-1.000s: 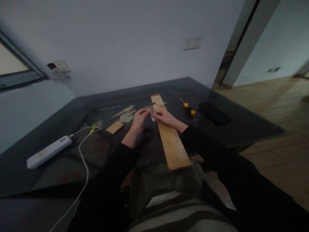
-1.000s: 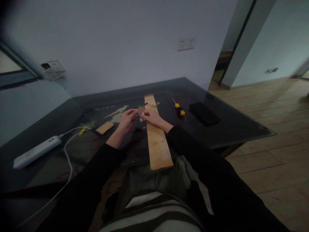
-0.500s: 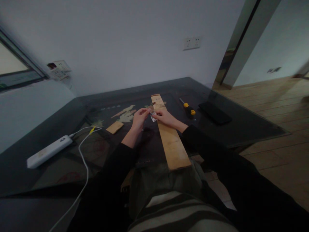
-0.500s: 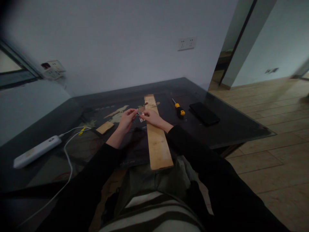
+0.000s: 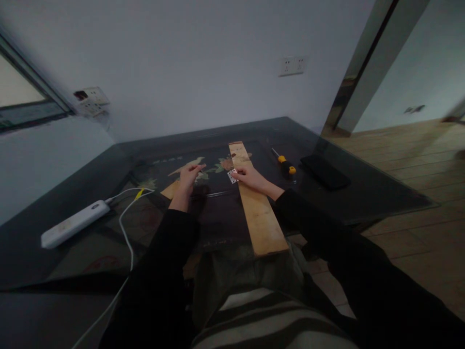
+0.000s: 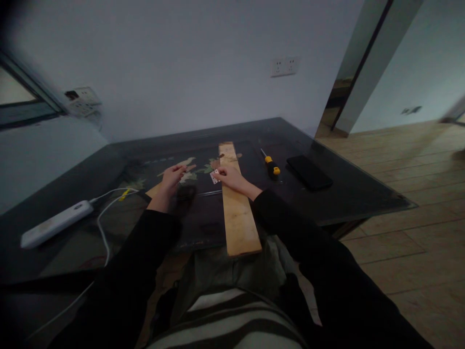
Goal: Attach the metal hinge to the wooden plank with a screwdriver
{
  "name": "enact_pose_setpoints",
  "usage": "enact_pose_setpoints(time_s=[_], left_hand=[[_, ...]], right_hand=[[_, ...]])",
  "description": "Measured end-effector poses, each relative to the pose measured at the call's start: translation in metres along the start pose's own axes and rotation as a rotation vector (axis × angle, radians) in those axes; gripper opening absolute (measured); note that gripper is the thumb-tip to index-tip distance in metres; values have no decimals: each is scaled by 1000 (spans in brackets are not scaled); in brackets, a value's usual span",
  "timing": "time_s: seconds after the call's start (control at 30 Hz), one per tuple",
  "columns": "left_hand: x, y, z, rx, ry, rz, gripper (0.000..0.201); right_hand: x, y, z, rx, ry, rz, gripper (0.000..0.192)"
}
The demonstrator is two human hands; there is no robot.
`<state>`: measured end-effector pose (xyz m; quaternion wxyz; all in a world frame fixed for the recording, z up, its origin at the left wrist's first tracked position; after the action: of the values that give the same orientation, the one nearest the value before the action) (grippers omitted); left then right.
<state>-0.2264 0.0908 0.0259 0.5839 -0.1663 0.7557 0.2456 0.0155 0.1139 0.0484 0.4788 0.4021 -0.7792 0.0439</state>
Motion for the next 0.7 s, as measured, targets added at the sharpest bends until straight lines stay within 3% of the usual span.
enact_pose_setpoints(time_s=[0.13, 0.33, 0.7], left_hand=[[5, 4, 2, 35, 171, 36, 2], [8, 5, 16, 86, 546, 104, 13], [15, 4, 31, 170, 737, 261, 21]], right_hand=[[-1, 0, -1, -9, -26, 25, 31], [2, -1, -2, -2, -21, 3, 32], [-2, 1, 1, -18, -10, 25, 32]])
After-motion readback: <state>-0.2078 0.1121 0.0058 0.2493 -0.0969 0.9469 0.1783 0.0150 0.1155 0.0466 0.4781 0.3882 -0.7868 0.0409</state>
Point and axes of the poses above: each hand's wrist, its own y-axis towards the middle knuckle, its own z-axis out of the palm, x = y × z, the point moved 9 cm from there along y, towards the middle knuckle, and after that the axes turned 1 degree about -y, right-handed, at the moved point
